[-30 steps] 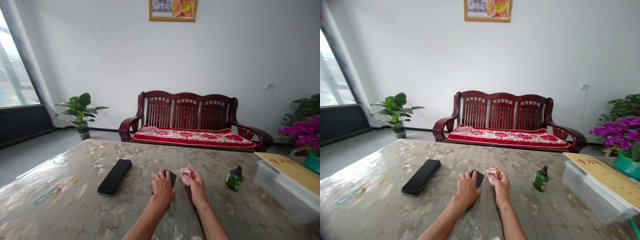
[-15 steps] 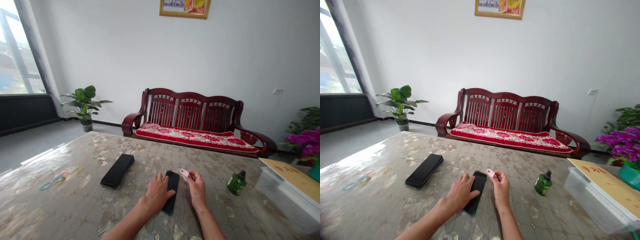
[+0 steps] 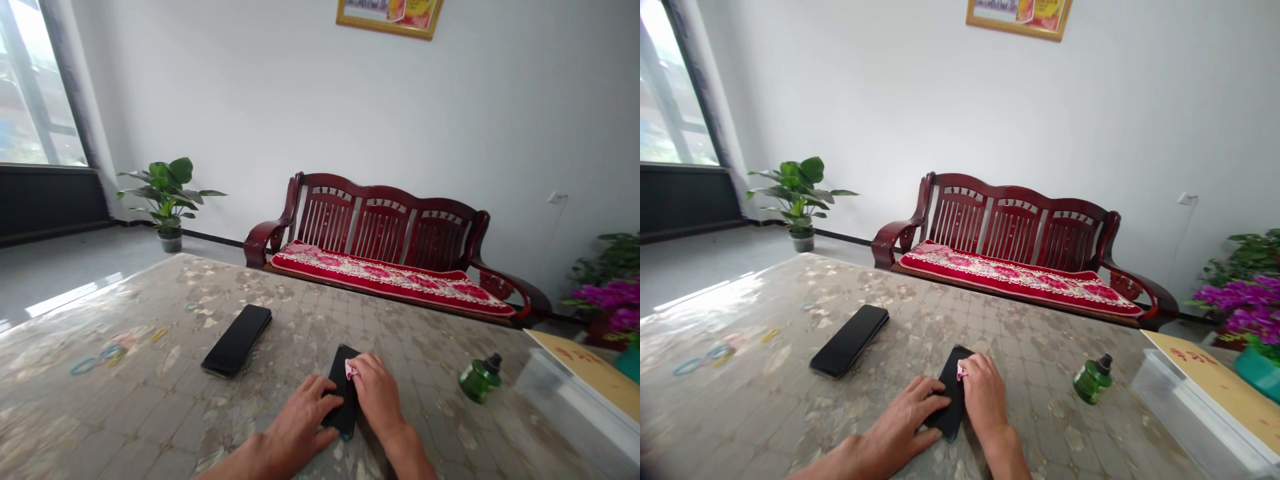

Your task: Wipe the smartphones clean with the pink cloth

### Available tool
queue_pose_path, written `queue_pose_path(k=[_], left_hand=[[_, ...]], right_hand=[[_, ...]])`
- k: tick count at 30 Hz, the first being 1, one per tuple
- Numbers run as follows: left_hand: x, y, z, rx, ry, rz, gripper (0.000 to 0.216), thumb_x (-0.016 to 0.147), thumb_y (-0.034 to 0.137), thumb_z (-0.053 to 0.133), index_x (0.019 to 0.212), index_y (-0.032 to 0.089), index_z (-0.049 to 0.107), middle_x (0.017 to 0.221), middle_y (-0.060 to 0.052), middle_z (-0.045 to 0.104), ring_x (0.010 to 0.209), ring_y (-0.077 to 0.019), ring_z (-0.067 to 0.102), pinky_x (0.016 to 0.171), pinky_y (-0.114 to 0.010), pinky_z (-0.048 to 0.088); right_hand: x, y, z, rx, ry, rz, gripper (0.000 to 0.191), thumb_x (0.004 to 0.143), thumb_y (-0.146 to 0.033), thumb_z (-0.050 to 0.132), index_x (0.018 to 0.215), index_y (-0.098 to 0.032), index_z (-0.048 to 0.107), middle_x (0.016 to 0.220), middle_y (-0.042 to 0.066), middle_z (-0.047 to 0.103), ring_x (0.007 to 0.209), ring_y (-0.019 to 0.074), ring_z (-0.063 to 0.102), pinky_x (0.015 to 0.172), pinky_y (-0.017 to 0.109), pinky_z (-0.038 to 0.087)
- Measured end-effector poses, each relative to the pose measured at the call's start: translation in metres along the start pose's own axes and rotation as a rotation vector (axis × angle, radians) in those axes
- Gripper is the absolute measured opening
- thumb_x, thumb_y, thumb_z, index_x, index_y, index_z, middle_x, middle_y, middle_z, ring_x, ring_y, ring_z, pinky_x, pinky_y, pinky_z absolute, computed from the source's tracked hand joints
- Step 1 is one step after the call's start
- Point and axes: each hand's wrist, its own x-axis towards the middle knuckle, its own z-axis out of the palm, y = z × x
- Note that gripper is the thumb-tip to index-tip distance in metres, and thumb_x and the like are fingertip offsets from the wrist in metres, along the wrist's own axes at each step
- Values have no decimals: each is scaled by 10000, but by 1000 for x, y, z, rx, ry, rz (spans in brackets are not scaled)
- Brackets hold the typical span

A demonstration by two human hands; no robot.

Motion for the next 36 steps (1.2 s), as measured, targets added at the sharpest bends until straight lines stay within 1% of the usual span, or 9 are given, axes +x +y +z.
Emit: queue_pose_path(k=[3, 7, 10, 14, 17, 22, 24, 32, 36], left_hand=[[1, -1, 3, -9, 6, 24, 420, 797, 166, 697, 1193, 281, 622, 1268, -29, 573, 1163, -244, 497, 1036, -363, 410], [2, 5, -1, 3, -28, 21, 367, 819, 184, 688, 1169, 278, 629, 1249, -25, 586, 1149, -239, 496, 1039, -350, 402], [3, 9, -5, 25, -55, 4, 342, 842, 208, 667, 1175, 272, 633, 1210, -34, 601, 1119, -246, 505, 1016, -355, 417], [4, 10, -3, 43, -36, 16, 322, 835, 212, 681, 1151, 260, 644, 1172, -33, 604, 1080, -240, 512, 980, -338, 429], [4, 9, -1, 49, -20, 24, 315, 831, 219, 695, 1139, 261, 642, 1159, -30, 603, 1072, -235, 509, 975, -327, 426], [3, 9, 2, 51, -26, 20, 218, 871, 256, 669, 1088, 267, 648, 1150, -32, 596, 1086, -246, 496, 979, -334, 423], [3, 9, 3, 48, -29, 19, 217, 881, 263, 661, 1098, 266, 644, 1164, -38, 586, 1110, -254, 486, 985, -335, 422], [3, 8, 2, 86, -51, 25, 240, 881, 287, 690, 1114, 267, 634, 1151, -32, 594, 1100, -253, 500, 972, -330, 445], [2, 7, 1, 87, -55, 18, 277, 874, 284, 706, 1138, 276, 625, 1172, -27, 595, 1101, -253, 505, 968, -329, 453]], right_hand=[[-6, -5, -4, -54, -61, -9, 232, 878, -91, 509, 893, -257, 671, 925, 20, 648, 900, 192, 601, 780, 271, 430], [-9, -6, -5, -104, -86, -78, 213, 904, -102, 502, 854, -256, 641, 893, 12, 634, 883, 181, 600, 769, 263, 413], [4, 0, -2, -148, -67, -92, 240, 915, -99, 464, 866, -253, 640, 898, 15, 635, 879, 175, 595, 770, 261, 412], [30, 6, 0, -225, -73, -57, 269, 920, -103, 443, 814, -249, 643, 873, 25, 648, 855, 177, 591, 779, 267, 413], [33, 0, 0, -203, -93, -74, 278, 917, -89, 445, 814, -246, 650, 869, 25, 647, 863, 181, 582, 778, 268, 410], [9, -11, -3, -114, -131, -189, 319, 913, -57, 421, 887, -250, 674, 881, 21, 626, 884, 188, 558, 773, 270, 409], [7, -11, -2, -105, -130, -208, 340, 905, -45, 409, 901, -251, 679, 877, 21, 625, 877, 187, 555, 775, 271, 411], [50, 4, 14, -161, -67, -112, 317, 916, -92, 424, 875, -251, 695, 880, 34, 645, 912, 193, 567, 809, 275, 405], [39, -5, 11, -107, -86, -143, 325, 910, -74, 422, 897, -246, 697, 885, 30, 636, 904, 182, 557, 795, 263, 396]])
